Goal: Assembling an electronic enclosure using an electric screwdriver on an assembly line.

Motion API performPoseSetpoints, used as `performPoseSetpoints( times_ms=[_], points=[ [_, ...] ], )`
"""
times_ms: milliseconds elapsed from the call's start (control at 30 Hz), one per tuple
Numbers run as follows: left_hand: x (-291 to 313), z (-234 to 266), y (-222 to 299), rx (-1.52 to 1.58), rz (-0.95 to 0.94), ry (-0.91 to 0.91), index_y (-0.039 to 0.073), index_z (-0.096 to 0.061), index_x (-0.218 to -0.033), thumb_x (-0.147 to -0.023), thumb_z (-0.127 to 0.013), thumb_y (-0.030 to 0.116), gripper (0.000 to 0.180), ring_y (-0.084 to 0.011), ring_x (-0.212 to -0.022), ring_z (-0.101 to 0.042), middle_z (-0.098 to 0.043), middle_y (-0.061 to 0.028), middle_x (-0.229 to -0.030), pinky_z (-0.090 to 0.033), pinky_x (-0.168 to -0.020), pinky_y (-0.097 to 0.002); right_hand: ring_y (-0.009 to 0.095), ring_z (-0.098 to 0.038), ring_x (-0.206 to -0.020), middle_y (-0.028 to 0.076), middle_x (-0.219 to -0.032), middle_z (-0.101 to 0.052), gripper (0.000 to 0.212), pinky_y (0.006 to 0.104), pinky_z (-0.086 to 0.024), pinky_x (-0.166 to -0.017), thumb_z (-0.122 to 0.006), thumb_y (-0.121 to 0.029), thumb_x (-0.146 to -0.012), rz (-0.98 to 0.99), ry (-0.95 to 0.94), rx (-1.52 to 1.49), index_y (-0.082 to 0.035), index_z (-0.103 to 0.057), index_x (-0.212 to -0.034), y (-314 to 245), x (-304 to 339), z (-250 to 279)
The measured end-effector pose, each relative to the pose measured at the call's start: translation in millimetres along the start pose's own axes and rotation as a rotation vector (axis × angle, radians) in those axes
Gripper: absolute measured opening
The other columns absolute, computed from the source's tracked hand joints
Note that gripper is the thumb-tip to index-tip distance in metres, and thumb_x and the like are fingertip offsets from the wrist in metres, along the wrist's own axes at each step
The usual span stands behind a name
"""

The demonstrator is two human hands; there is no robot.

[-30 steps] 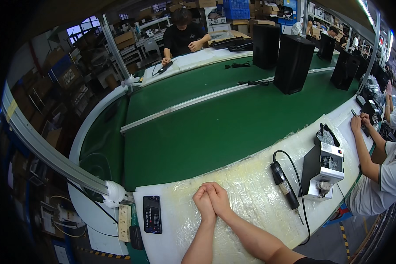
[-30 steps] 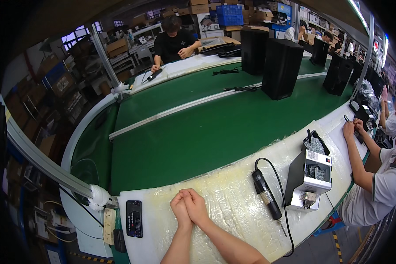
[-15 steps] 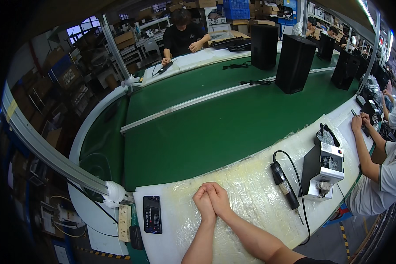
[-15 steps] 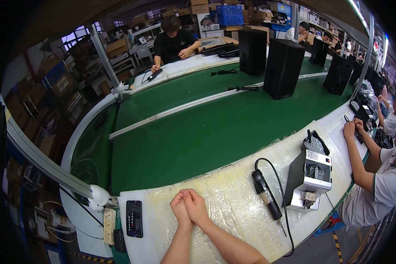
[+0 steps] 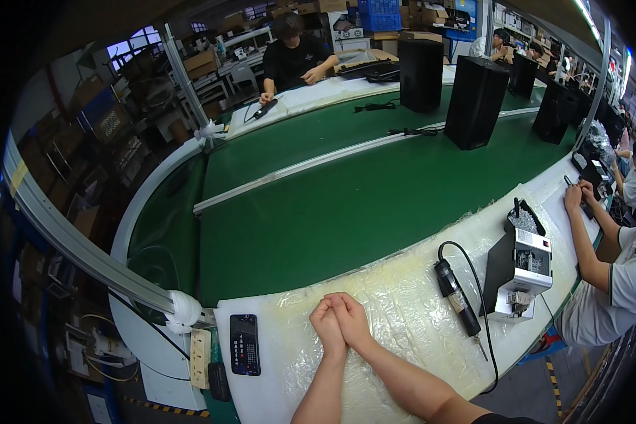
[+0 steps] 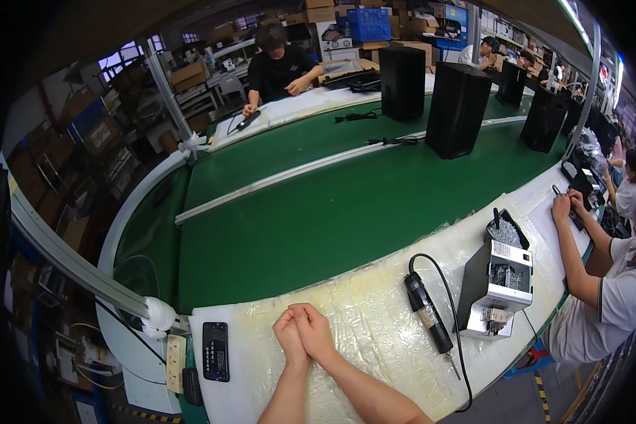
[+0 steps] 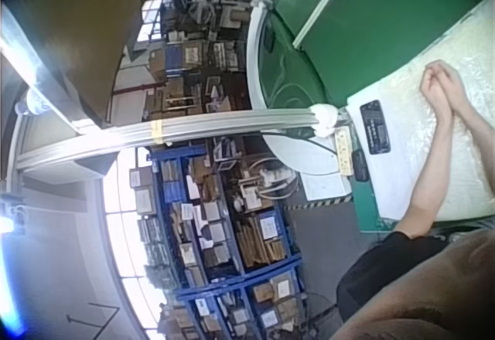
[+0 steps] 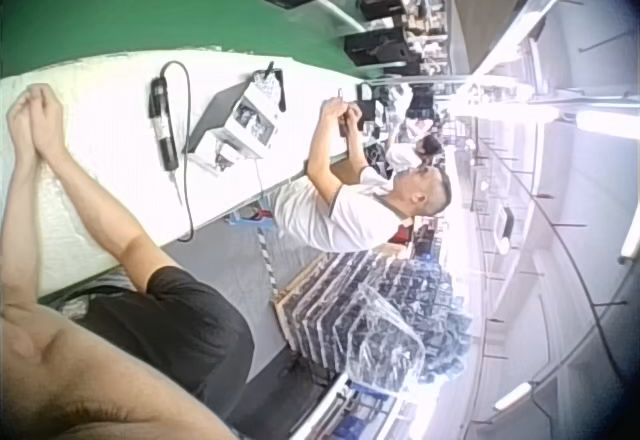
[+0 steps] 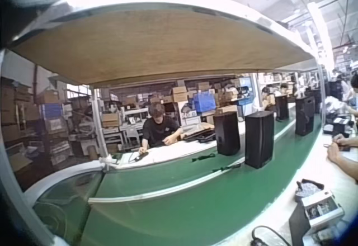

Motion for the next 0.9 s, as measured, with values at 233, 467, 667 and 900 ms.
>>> performPoseSetpoints(
  times_ms=[233,467,667,900],
  points=[
    [1.8,-1.5,3.4,0.024,0.037,0.004,-0.002,-0.064,-0.071,-0.086,-0.051,-0.002,0.020,-0.0085,-0.063,-0.051,-0.061,-0.0015,-0.068,-0.043,-0.058,-0.0244,0.020,-0.065,-0.085,0.015,-0.091,-0.070,0.029,0.0306,-0.051,-0.078,-0.052,-0.024,-0.099,-0.001,0.006,-0.004,0.001,-0.066,-0.105,2.8,-0.4,0.2],
    [0.1,-0.3,0.1,0.009,0.015,0.001,-0.001,-0.062,-0.072,-0.089,-0.053,0.003,0.020,-0.0095,-0.059,-0.052,-0.060,-0.0026,-0.067,-0.043,-0.054,-0.0238,0.020,-0.065,-0.083,0.015,-0.089,-0.070,0.029,0.0307,-0.051,-0.077,-0.052,-0.024,-0.099,0.005,0.009,0.002,0.000,-0.066,-0.105,2.6,-0.6,0.0],
    [0.1,0.1,-0.9,0.011,0.023,0.004,-0.001,-0.063,-0.072,-0.088,-0.052,0.001,0.019,-0.0093,-0.060,-0.051,-0.060,-0.0024,-0.068,-0.043,-0.055,-0.0242,0.020,-0.065,-0.084,0.015,-0.090,-0.070,0.029,0.0309,-0.051,-0.077,-0.052,-0.025,-0.099,-0.003,0.008,0.011,0.000,-0.066,-0.105,1.8,-0.3,0.2],
    [3.1,-2.7,5.7,0.015,0.032,0.016,-0.002,-0.064,-0.071,-0.086,-0.052,-0.001,0.019,-0.0086,-0.062,-0.051,-0.060,-0.0017,-0.067,-0.043,-0.057,-0.0247,0.020,-0.065,-0.086,0.016,-0.092,-0.070,0.029,0.0307,-0.051,-0.079,-0.052,-0.025,-0.099,-0.012,0.005,0.012,0.000,-0.066,-0.105,3.5,-0.1,0.3]
  ],
)
Point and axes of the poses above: each hand's wrist, its own x-axis away from the middle knuckle, its own z-axis out of the back of the hand, y = z × x, the point moved 6 cm from there along -x, towards the middle knuckle
